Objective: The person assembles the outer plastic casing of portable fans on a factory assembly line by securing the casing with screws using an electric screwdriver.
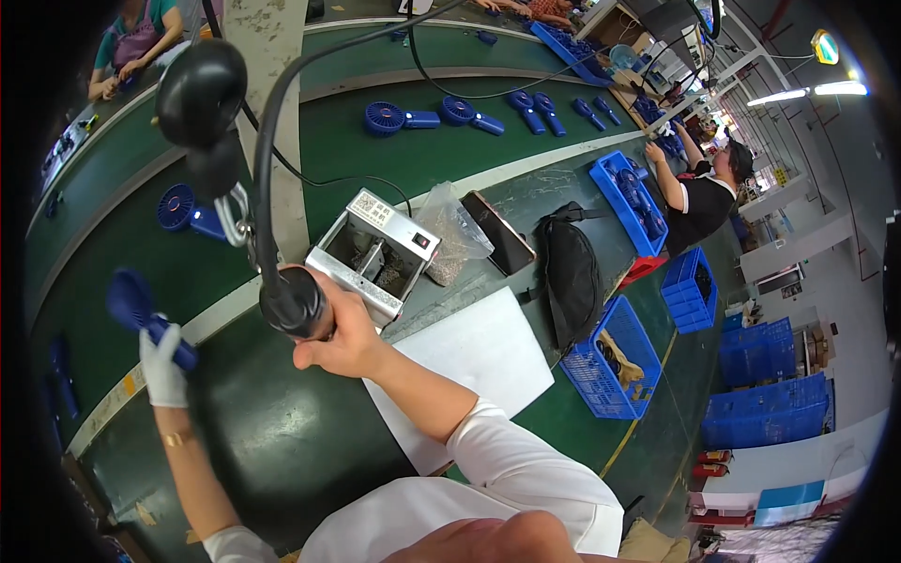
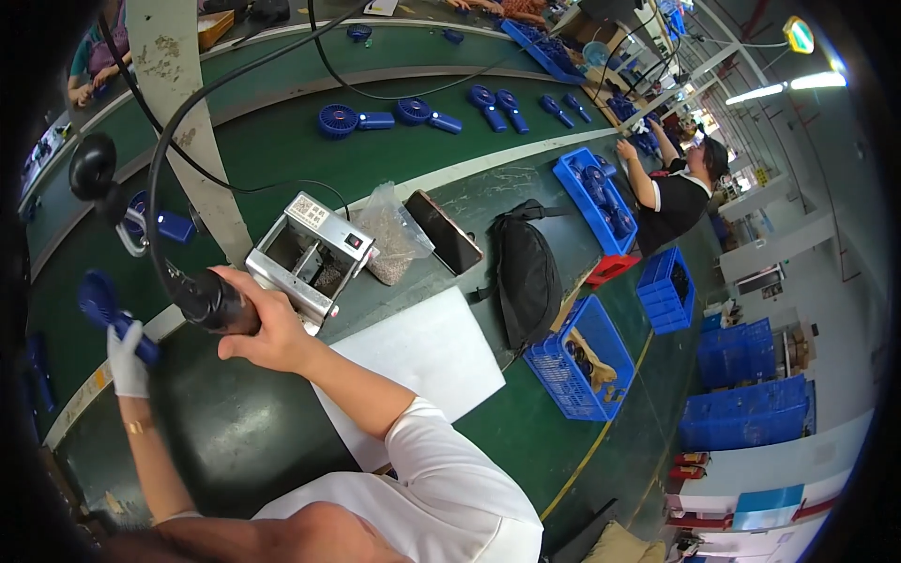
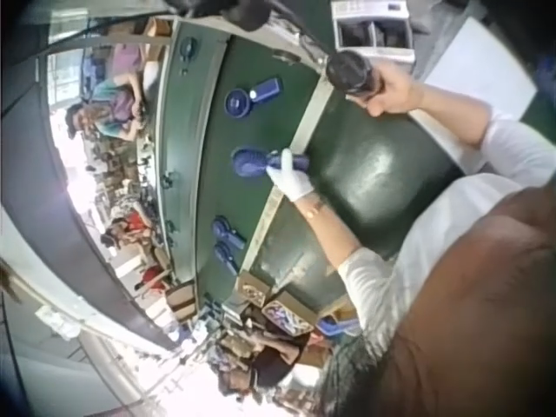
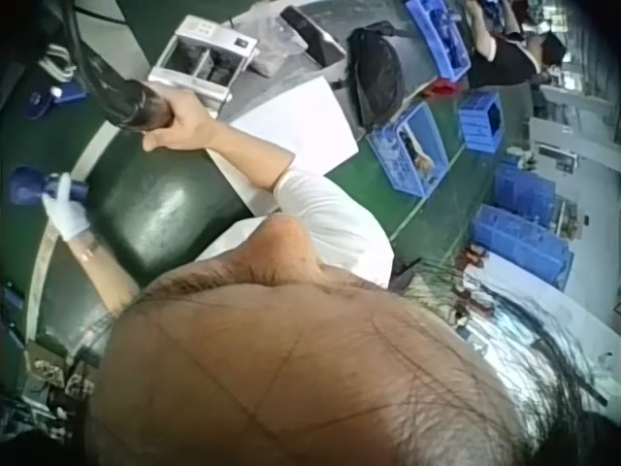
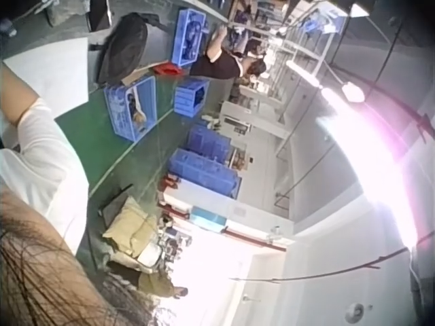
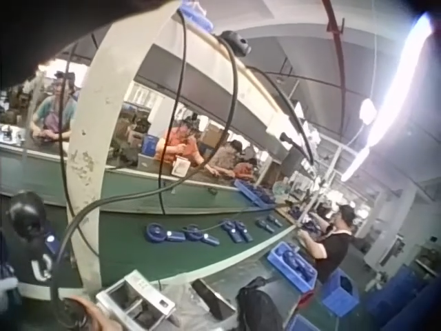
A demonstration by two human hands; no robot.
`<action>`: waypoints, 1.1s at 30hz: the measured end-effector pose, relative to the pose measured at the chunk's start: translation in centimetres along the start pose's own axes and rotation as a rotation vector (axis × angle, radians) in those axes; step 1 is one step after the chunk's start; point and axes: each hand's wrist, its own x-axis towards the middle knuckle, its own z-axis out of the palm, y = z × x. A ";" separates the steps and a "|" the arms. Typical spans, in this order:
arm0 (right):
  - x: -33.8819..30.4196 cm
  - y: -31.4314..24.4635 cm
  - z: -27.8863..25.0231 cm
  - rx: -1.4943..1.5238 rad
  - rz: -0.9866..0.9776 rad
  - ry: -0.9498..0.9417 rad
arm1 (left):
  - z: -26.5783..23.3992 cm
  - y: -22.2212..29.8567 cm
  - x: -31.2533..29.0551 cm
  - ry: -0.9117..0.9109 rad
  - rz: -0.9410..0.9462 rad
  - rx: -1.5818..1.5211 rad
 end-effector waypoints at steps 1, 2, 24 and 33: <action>0.0 0.1 0.0 0.010 -0.001 -0.002 | 1.9 0.8 -2.6 -0.085 -0.118 -0.182; -0.1 0.2 0.2 0.026 0.002 0.027 | 3.0 0.1 -4.4 -0.155 -0.146 -0.290; -0.3 3.0 3.8 0.527 0.023 0.132 | 13.2 -1.9 -16.0 -0.194 -0.562 -0.782; -0.2 3.5 4.5 0.575 0.005 0.076 | 12.8 -1.4 -16.0 -0.176 -0.592 -0.755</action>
